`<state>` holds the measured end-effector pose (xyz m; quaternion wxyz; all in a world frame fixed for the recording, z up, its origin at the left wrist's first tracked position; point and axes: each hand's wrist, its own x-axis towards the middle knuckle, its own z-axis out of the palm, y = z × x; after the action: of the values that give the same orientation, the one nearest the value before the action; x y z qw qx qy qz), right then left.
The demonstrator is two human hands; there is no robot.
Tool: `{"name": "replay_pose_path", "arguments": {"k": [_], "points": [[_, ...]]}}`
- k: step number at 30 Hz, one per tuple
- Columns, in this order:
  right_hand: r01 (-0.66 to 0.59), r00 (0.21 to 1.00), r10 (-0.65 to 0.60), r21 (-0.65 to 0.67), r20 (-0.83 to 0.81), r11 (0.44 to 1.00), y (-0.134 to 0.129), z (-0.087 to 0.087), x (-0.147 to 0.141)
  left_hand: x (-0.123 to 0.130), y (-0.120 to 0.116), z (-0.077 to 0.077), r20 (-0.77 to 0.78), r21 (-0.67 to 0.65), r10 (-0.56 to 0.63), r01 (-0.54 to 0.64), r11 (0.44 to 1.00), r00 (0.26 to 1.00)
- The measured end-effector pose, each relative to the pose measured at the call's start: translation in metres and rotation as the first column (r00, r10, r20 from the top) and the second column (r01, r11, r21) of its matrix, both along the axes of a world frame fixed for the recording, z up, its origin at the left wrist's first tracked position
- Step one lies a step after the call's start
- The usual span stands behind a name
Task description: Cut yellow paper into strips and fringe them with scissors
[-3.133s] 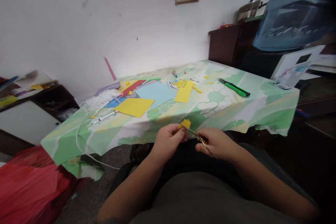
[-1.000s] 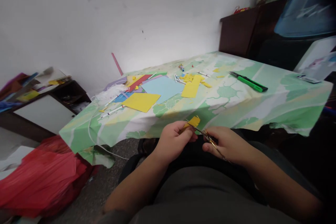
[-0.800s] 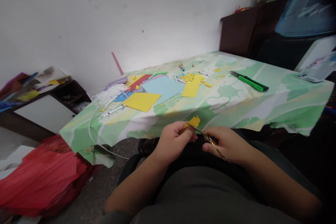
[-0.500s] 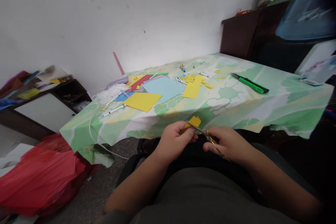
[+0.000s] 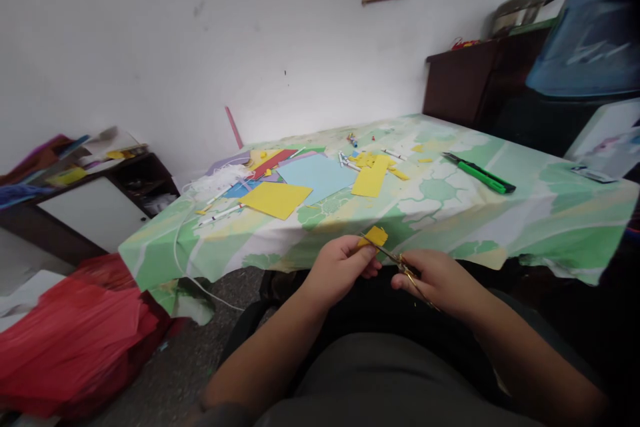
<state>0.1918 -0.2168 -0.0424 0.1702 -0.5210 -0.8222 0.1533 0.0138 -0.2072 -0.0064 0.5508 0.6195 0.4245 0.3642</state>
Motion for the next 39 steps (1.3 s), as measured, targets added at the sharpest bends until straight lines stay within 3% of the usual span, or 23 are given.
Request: {"name": "replay_pose_path", "arguments": {"k": [9,14,21,28,39], "points": [[0.008,0.998,-0.007,0.020,-0.056,1.000,0.003,-0.004,0.001,-0.002,0.003,-0.005,0.026,-0.040,0.026,-0.024,0.999,0.999],[-0.049,0.986,0.047,-0.006,-0.163,0.999,0.001,-0.005,-0.001,-0.003,0.000,-0.001,0.033,0.009,0.085,-0.086,0.996,0.996],[-0.084,0.971,0.080,-0.007,-0.227,0.996,-0.001,-0.007,-0.006,0.001,-0.001,-0.008,0.014,0.097,0.019,-0.021,0.995,1.000],[-0.060,0.979,0.058,-0.004,-0.194,0.998,0.000,-0.004,-0.003,0.006,-0.003,-0.009,0.018,0.072,0.096,-0.097,0.993,0.995],[-0.097,0.986,0.098,0.014,-0.138,0.995,0.001,-0.012,-0.007,0.004,-0.003,-0.009,-0.003,0.083,0.114,-0.113,0.990,0.994]]}}
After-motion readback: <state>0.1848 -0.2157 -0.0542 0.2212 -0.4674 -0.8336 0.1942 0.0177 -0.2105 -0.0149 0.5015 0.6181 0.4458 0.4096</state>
